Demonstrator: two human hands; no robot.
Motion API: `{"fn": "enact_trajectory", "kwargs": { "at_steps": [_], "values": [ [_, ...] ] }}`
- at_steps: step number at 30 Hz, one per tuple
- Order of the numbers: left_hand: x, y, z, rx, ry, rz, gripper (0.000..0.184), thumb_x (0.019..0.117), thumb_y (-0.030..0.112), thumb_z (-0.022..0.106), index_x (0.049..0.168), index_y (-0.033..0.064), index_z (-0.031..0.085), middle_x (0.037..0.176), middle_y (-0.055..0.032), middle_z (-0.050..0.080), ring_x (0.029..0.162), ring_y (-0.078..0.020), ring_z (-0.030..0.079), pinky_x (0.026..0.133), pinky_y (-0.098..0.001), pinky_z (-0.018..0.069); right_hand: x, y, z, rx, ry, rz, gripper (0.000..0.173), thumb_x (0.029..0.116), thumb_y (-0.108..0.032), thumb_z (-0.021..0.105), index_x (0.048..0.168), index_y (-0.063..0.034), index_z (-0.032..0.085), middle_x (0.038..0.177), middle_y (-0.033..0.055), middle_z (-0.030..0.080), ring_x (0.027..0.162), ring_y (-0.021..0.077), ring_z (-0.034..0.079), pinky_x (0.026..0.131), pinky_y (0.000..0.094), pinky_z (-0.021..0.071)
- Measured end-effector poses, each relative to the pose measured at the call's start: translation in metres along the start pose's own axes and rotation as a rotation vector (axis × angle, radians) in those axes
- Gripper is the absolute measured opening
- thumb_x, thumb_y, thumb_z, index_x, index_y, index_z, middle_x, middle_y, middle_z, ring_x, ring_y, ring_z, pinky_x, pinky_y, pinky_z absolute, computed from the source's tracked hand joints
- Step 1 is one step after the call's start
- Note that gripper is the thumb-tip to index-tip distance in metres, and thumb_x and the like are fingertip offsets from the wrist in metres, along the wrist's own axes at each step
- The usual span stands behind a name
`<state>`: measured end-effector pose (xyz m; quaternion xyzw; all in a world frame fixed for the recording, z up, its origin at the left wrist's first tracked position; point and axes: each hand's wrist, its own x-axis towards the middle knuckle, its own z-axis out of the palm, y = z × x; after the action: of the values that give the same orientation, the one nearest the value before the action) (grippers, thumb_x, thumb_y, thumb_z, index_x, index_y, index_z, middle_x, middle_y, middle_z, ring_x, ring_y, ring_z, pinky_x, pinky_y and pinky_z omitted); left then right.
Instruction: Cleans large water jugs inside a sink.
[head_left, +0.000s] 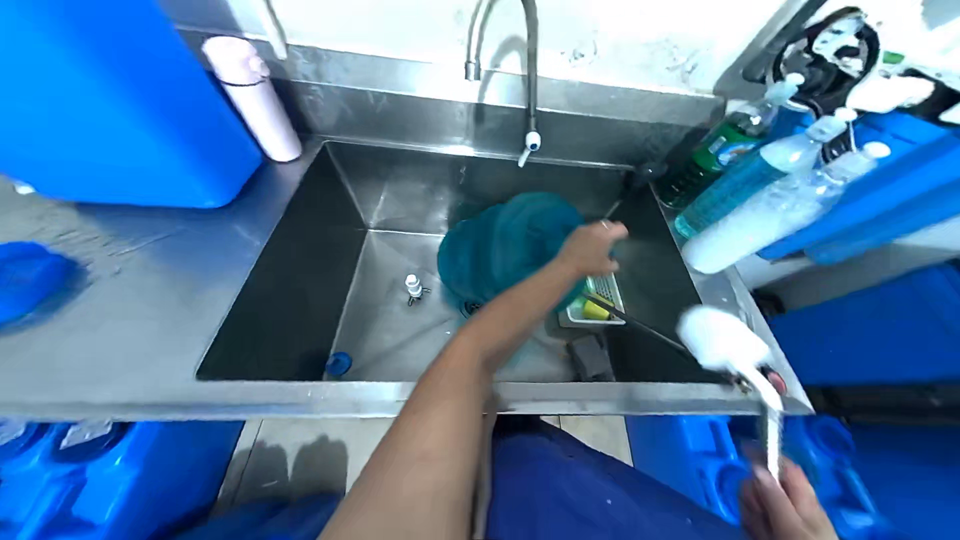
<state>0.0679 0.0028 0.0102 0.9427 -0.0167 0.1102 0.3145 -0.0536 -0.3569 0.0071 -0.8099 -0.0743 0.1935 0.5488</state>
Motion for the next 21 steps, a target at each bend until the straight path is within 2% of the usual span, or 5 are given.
{"fn": "enact_trajectory", "kwargs": {
  "at_steps": [5,10,14,16,21],
  "values": [
    [-0.029,-0.043,-0.073,0.003,0.226,-0.241,0.039,0.0862,0.013,0.076,0.120,-0.0052,0.068,0.123,-0.0264,0.067,0.119,-0.0420,0.064,0.102,-0.0585,0.0490,0.140,-0.063,0.057,-0.992,-0.231,0.009,0.046,0.1102,-0.021,0.046,0.154,-0.0060,0.043,0.115,0.0357,0.067,0.108,0.0563,0.064,0.092,0.0710,0.0467],
    [-0.075,-0.065,-0.102,0.054,0.352,-0.380,0.037,0.0874,0.015,0.073,0.117,-0.0065,0.069,0.119,-0.0298,0.067,0.115,-0.0466,0.064,0.097,-0.0641,0.0473,0.269,-0.075,0.137,-1.540,-0.568,0.179,0.037,0.1075,-0.020,0.050,0.130,0.0070,0.061,0.133,0.0315,0.060,0.125,0.0499,0.057,0.099,0.0680,0.0447],
    [-0.116,-0.076,-0.110,0.078,0.453,-0.407,0.037,0.0858,0.013,0.075,0.114,-0.0089,0.067,0.117,-0.0309,0.066,0.110,-0.0463,0.065,0.094,-0.0659,0.0471,0.360,-0.029,0.169,-1.554,-0.678,-0.419,0.027,0.0969,0.006,0.058,0.121,0.0099,0.068,0.139,0.0286,0.057,0.138,0.0485,0.044,0.118,0.0709,0.0190],
    [-0.131,-0.080,-0.119,0.112,0.448,-0.442,0.039,0.0808,0.014,0.074,0.113,-0.0076,0.066,0.111,-0.0286,0.067,0.103,-0.0435,0.065,0.088,-0.0643,0.0482,0.383,-0.014,0.167,-1.236,-0.615,-0.622,0.030,0.0948,0.011,0.056,0.122,0.0066,0.069,0.139,0.0267,0.058,0.138,0.0459,0.046,0.119,0.0641,0.0264],
    [-0.078,-0.037,-0.157,0.397,-0.014,-0.685,0.039,0.0884,0.017,0.079,0.120,-0.0035,0.069,0.123,-0.0298,0.066,0.119,-0.0508,0.060,0.099,-0.0699,0.0437,0.414,0.050,0.142,-0.956,-0.374,0.075,0.041,0.1044,-0.014,0.054,0.137,0.0100,0.055,0.141,0.0324,0.055,0.132,0.0477,0.054,0.109,0.0605,0.0437]
  ]
}}
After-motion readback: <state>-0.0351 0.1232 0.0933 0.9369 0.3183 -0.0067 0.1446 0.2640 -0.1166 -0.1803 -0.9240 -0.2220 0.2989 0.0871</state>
